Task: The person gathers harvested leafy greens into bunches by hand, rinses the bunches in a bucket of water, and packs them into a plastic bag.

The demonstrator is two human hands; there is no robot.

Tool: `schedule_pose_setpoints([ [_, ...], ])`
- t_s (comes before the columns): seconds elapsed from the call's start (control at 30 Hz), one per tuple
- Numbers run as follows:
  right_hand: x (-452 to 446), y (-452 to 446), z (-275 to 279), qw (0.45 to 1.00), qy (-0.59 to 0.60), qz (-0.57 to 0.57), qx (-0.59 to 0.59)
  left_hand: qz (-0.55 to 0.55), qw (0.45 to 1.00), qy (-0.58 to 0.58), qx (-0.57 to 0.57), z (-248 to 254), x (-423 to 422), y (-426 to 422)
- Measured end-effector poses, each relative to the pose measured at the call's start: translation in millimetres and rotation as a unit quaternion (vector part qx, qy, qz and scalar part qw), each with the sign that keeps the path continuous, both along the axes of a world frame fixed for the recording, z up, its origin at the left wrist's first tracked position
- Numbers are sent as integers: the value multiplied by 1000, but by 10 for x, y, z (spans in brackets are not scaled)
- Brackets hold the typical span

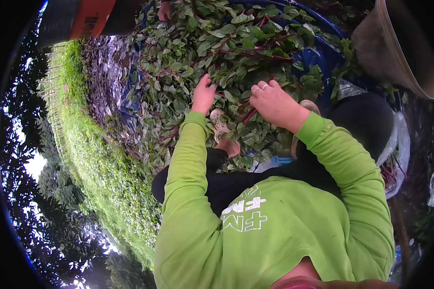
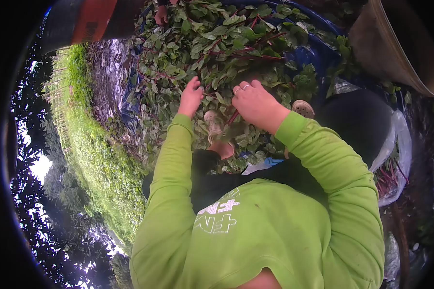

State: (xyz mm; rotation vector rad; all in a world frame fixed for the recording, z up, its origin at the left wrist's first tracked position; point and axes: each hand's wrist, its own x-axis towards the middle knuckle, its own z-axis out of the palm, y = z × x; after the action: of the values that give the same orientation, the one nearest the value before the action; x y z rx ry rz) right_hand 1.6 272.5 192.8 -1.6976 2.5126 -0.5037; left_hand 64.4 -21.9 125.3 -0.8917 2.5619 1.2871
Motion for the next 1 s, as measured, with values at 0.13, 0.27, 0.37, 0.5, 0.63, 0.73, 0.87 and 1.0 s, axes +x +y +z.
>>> schedule_pose_setpoints([
  [0.13,-14,-17,-8,999,-33,-3,10,-411,891,78,-177,-331,319,185],
  [0.27,-17,11,-7,999,-14,-45,17,-355,914,-6,-196,-509,304,87],
  [0.37,-52,59,123,997,-21,-46,56,-158,972,-58,-164,-143,238,-98],
  [0.5,6,24,89,999,-33,20,26,-57,998,29,-9,-151,252,-367],
  [0.63,90,-14,106,998,-27,52,-32,-96,989,76,-78,-25,64,-17],
  [0.73,96,-11,93,997,-15,25,-67,-154,977,94,-117,79,25,458],
  [0.87,15,-29,-29,991,35,-73,-104,-240,966,75,54,29,-65,726],
  [1.0,15,37,-63,992,-3,-121,33,-170,938,-41,298,282,-555,674],
])
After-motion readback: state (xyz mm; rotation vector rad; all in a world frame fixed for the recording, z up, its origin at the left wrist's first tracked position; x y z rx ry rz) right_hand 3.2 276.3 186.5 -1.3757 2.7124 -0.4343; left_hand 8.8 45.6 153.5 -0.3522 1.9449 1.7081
